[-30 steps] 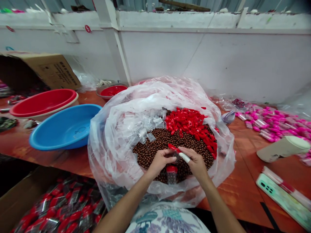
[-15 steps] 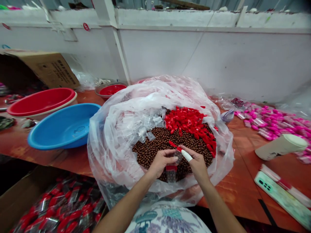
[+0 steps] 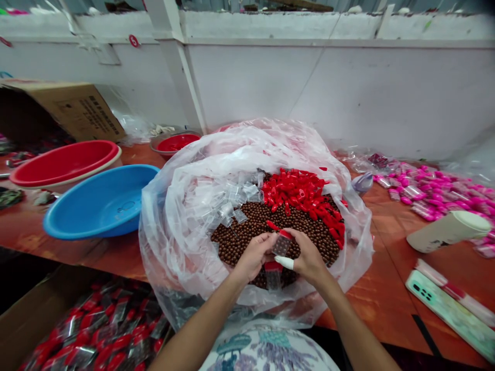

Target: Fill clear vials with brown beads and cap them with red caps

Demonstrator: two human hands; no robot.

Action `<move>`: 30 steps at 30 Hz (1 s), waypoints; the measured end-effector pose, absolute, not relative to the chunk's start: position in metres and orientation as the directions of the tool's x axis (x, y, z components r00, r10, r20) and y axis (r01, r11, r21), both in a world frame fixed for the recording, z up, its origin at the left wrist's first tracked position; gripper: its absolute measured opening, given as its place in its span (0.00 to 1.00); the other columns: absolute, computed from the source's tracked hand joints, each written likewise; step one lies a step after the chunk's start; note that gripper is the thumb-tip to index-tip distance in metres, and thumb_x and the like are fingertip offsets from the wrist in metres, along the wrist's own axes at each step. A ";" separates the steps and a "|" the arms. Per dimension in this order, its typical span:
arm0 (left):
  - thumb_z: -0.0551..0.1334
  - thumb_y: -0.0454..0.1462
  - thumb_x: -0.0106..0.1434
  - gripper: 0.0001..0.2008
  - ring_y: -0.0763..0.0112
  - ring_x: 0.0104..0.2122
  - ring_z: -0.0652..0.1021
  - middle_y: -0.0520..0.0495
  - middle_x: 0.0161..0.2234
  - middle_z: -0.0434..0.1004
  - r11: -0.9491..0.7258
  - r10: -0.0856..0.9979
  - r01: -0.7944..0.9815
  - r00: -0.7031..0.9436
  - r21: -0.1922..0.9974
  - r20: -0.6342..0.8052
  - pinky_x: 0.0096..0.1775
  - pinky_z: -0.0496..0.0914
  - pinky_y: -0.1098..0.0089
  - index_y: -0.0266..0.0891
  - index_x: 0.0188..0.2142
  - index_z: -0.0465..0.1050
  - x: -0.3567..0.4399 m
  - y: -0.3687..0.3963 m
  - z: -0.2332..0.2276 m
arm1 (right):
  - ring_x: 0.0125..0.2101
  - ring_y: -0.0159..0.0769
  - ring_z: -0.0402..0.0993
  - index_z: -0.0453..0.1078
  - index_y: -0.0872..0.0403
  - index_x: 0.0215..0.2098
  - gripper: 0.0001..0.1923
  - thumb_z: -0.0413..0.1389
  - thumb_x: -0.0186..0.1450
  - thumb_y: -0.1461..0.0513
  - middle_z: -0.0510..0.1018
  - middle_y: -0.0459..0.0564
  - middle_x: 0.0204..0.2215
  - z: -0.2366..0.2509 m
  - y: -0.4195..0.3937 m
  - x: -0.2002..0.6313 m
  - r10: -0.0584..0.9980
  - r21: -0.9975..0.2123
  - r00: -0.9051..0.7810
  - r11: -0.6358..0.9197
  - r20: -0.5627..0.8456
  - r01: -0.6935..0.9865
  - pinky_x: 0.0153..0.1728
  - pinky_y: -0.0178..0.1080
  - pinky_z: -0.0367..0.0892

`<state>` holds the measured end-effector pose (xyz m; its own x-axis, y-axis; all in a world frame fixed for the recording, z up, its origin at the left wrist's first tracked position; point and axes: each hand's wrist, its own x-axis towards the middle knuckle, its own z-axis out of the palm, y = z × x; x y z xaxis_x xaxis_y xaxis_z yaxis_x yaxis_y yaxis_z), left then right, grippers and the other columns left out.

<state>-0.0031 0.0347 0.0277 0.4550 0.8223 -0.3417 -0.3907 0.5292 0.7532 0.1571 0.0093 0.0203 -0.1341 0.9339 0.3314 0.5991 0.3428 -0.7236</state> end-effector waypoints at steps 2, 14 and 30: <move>0.60 0.52 0.54 0.22 0.71 0.26 0.76 0.44 0.30 0.76 0.578 0.798 -0.400 0.460 0.712 -0.389 0.28 0.68 0.72 0.34 0.36 0.71 0.000 0.036 0.027 | 0.44 0.44 0.67 0.60 0.50 0.52 0.31 0.61 0.50 0.58 0.71 0.53 0.45 0.020 0.009 0.154 0.927 -0.706 -0.146 0.358 0.344 0.611 0.46 0.45 0.63; 0.51 0.60 0.54 0.29 0.73 0.17 0.72 0.47 0.22 0.74 0.670 0.730 -0.431 0.532 0.604 -0.430 0.22 0.65 0.73 0.35 0.33 0.71 0.017 0.037 0.021 | 0.45 0.43 0.65 0.60 0.50 0.52 0.31 0.59 0.51 0.61 0.69 0.53 0.46 0.016 0.004 0.143 0.893 -0.630 -0.210 0.433 0.398 0.645 0.45 0.45 0.63; 0.52 0.46 0.58 0.15 0.76 0.14 0.67 0.52 0.17 0.67 0.718 0.688 -0.464 0.584 0.518 -0.431 0.22 0.65 0.72 0.36 0.26 0.66 0.009 0.039 0.023 | 0.48 0.47 0.62 0.55 0.52 0.56 0.36 0.59 0.51 0.56 0.66 0.56 0.48 0.021 0.006 0.144 0.869 -0.500 -0.298 0.475 0.394 0.724 0.49 0.49 0.58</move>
